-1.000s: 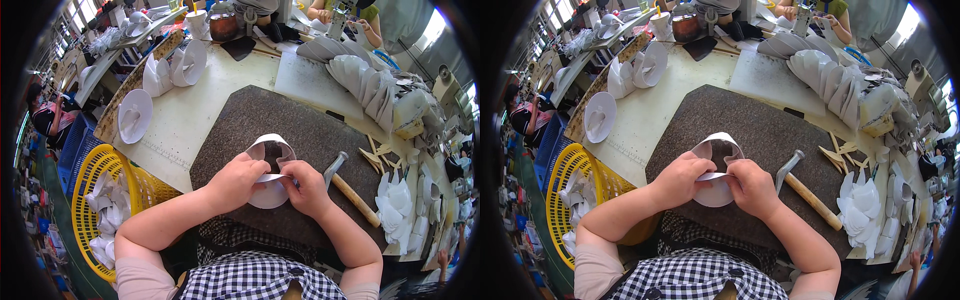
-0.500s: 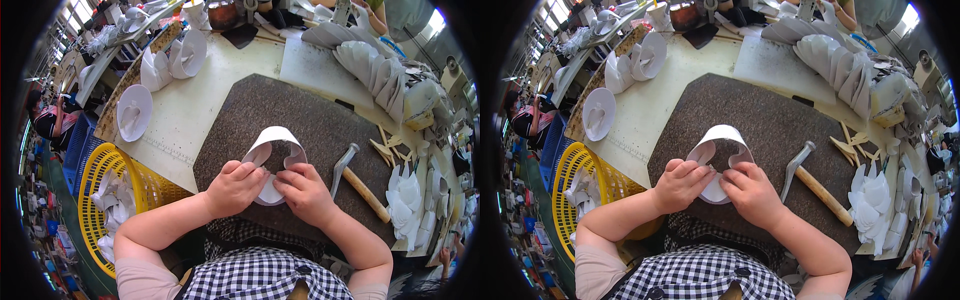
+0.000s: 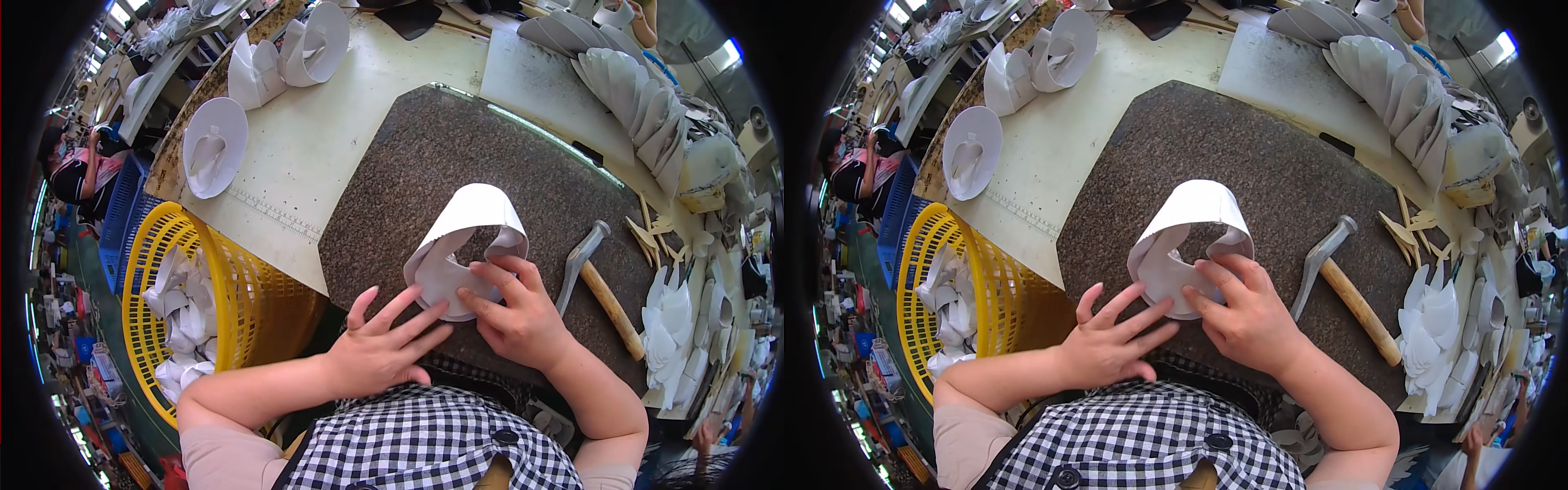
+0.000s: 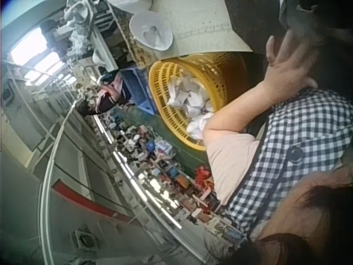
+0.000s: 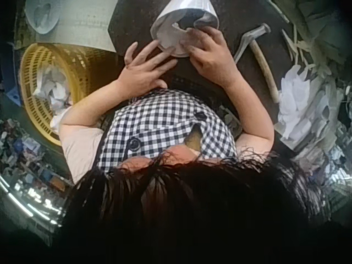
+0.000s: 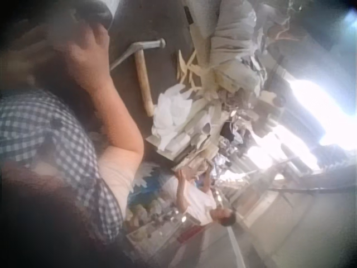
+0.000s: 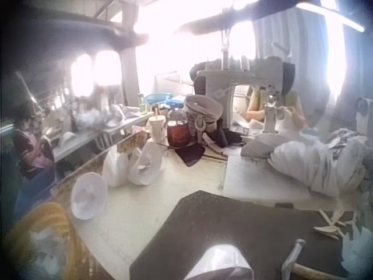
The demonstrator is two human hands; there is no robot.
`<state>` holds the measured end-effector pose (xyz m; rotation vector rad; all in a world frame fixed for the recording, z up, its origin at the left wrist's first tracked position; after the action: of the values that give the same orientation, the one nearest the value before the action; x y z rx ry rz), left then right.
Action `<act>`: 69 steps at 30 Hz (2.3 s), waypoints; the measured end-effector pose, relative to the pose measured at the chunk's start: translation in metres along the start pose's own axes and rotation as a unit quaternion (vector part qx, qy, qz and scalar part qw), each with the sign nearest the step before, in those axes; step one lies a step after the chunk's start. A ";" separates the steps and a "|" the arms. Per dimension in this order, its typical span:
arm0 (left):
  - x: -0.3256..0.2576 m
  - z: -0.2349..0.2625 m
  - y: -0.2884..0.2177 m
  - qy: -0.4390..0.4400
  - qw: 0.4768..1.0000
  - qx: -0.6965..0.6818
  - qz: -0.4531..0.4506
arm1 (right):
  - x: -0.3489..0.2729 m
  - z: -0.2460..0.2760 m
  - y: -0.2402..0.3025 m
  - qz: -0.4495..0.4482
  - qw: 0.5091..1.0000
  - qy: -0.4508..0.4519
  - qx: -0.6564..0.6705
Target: Shaping and assembling white shoe components on a workbench using a hammer and hands.
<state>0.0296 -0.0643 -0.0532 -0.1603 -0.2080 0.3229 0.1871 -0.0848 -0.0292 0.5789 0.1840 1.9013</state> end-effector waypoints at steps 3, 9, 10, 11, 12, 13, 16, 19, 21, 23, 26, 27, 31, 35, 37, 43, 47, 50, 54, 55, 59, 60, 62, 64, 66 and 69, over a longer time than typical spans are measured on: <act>-0.003 0.018 0.023 -0.056 0.989 -0.101 0.092 | -0.007 -0.003 0.004 -0.014 0.999 -0.020 -0.040; 0.040 0.010 0.040 -0.214 0.909 -0.301 0.194 | -0.011 -0.008 0.021 -0.003 0.989 -0.029 -0.144; 0.043 0.012 0.040 -0.219 0.907 -0.303 0.191 | -0.012 -0.003 0.019 -0.001 0.988 -0.028 -0.151; 0.048 0.019 0.036 -0.226 0.917 -0.286 0.162 | -0.015 0.007 0.018 0.015 0.985 -0.057 -0.159; 0.052 0.027 0.032 -0.231 0.926 -0.267 0.134 | -0.017 0.016 0.018 0.032 0.982 -0.085 -0.167; 0.056 0.035 0.030 -0.239 0.929 -0.262 0.106 | -0.014 0.022 0.017 0.032 0.976 -0.074 -0.201; 0.069 0.047 0.026 -0.222 0.946 -0.227 0.064 | -0.008 0.019 0.002 -0.031 0.979 0.008 -0.202; 0.072 0.055 0.024 -0.271 0.960 -0.050 0.046 | -0.004 0.017 0.007 -0.008 0.974 0.012 -0.227; 0.071 0.051 0.018 -0.293 0.955 0.039 0.038 | -0.004 0.018 0.009 0.005 0.974 0.000 -0.225; 0.056 0.041 -0.019 -0.298 0.940 -0.026 -0.163 | -0.004 0.014 0.003 -0.024 0.983 0.018 -0.182; 0.072 0.021 -0.016 -0.254 0.954 -0.122 -0.103 | -0.002 0.014 0.000 -0.046 0.981 0.018 -0.189; 0.075 0.019 -0.013 -0.255 0.954 -0.122 -0.102 | -0.004 0.012 -0.002 -0.064 0.980 0.020 -0.190; 0.090 0.007 -0.002 -0.182 0.981 -0.038 -0.050 | -0.014 0.007 -0.008 -0.117 0.978 0.010 -0.173; 0.084 0.001 0.004 -0.150 0.985 0.025 -0.086 | -0.029 0.004 -0.008 -0.093 0.976 -0.018 -0.196; 0.079 0.001 0.004 -0.139 0.984 0.036 -0.105 | -0.034 0.005 -0.011 -0.090 0.979 -0.016 -0.181; 0.065 0.003 0.014 -0.128 0.979 -0.012 -0.155 | -0.036 0.006 -0.007 -0.034 0.984 0.037 -0.172; 0.056 0.003 0.017 -0.100 0.970 -0.083 -0.204 | -0.034 0.009 -0.006 0.024 0.979 0.083 -0.186; 0.060 0.005 -0.001 -0.096 0.975 -0.078 -0.187 | -0.040 0.007 -0.004 0.091 0.975 0.105 -0.176; 0.056 -0.008 -0.009 -0.046 0.981 -0.057 -0.178 | -0.040 0.005 -0.001 0.066 0.983 0.099 -0.140; 0.054 -0.008 -0.005 -0.048 0.982 -0.058 -0.176 | -0.038 0.002 0.003 0.067 0.983 0.101 -0.140; 0.059 0.007 0.010 -0.107 0.979 -0.014 -0.173 | -0.014 -0.005 0.014 -0.025 0.975 0.060 -0.210; 0.066 0.012 0.017 -0.127 0.980 0.034 -0.149 | -0.010 -0.008 0.014 -0.044 0.968 0.059 -0.239; 0.074 0.005 0.026 -0.084 0.987 0.014 -0.136 | -0.007 -0.009 0.012 -0.056 0.968 0.042 -0.242; 0.077 0.002 0.032 -0.079 0.988 -0.026 -0.128 | -0.007 -0.009 0.009 -0.093 0.965 0.048 -0.241; 0.082 0.003 0.041 -0.081 0.990 -0.066 -0.100 | 0.000 -0.009 0.008 -0.079 0.963 0.051 -0.252; 0.086 0.006 0.047 -0.070 0.992 -0.067 -0.083 | -0.003 -0.012 0.009 -0.046 0.958 0.059 -0.275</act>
<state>0.0937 0.0082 -0.0414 -0.2518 -0.3806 0.1544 0.1748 -0.0900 -0.0370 0.0767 -0.2360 1.7898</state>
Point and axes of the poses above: each hand's wrist, its own x-axis towards the middle knuckle, its own z-axis out of the back of the hand, y = z × x, the point moved 7 cm from there along x, towards the middle knuckle, and after that the axes turned 2 degrees about z, right-handed, at the moved point
